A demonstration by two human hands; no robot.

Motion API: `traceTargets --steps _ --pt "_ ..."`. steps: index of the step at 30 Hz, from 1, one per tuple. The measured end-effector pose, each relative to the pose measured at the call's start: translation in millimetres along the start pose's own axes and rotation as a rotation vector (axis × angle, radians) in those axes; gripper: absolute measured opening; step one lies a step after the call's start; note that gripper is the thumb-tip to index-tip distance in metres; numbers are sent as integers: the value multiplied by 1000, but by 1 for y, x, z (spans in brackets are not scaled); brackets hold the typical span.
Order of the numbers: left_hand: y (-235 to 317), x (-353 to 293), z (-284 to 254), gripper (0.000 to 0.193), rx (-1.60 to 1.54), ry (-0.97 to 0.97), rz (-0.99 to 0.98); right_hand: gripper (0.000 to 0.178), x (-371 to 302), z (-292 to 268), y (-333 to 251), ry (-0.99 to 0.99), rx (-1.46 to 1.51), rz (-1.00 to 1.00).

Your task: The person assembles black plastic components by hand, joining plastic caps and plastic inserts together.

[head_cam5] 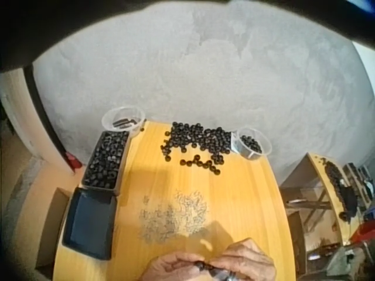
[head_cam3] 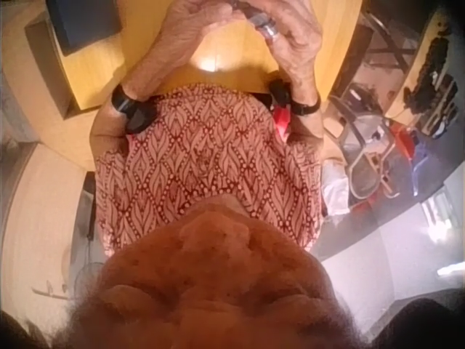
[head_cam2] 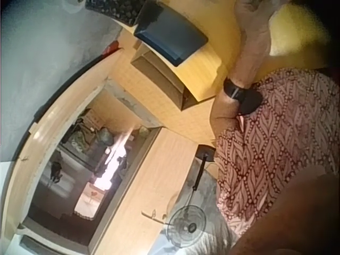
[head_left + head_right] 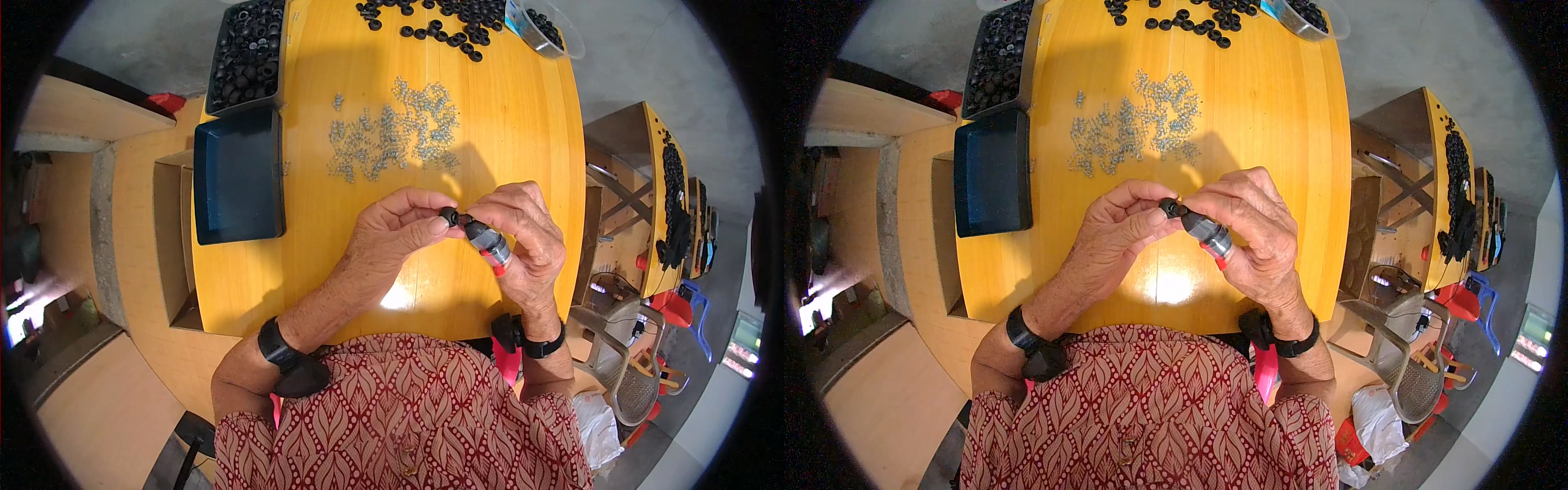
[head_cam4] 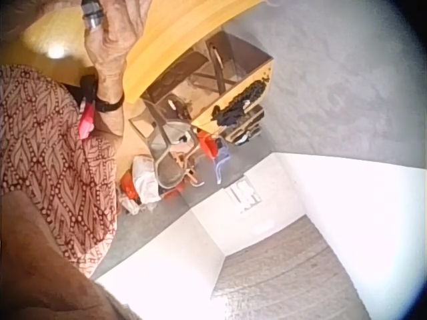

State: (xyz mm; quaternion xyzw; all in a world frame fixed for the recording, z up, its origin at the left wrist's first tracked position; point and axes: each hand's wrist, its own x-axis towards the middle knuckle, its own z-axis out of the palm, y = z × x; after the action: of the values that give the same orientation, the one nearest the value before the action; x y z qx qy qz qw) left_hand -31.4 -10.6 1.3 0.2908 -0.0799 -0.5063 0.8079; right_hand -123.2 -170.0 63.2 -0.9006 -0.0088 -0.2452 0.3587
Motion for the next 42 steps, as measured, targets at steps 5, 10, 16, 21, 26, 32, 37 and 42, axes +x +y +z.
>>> traceTargets --steps 5,10,16,21,26,32,37,42 --pt "-2 0 2 24 21 21 25 24 1 1 0 -2 -75 -41" --pt "-3 0 0 22 44 45 41 25 2 -1 -3 -23 -150 -73" --pt "-1 0 0 26 51 38 11 26 2 -4 -1 -30 -125 -58" --pt "-1 0 0 26 55 41 16 25 2 -1 -1 -34 -135 -69" --pt "-3 1 -2 22 94 51 39 31 2 -1 -3 -57 -224 -125" --pt "-8 1 -4 24 126 52 57 34 3 0 -5 -86 -299 -195" --pt "-9 1 -7 26 149 55 13 33 -1 7 0 -75 -319 -198" --pt "-8 0 -5 21 323 78 56 32 -2 6 2 -111 -255 -131"
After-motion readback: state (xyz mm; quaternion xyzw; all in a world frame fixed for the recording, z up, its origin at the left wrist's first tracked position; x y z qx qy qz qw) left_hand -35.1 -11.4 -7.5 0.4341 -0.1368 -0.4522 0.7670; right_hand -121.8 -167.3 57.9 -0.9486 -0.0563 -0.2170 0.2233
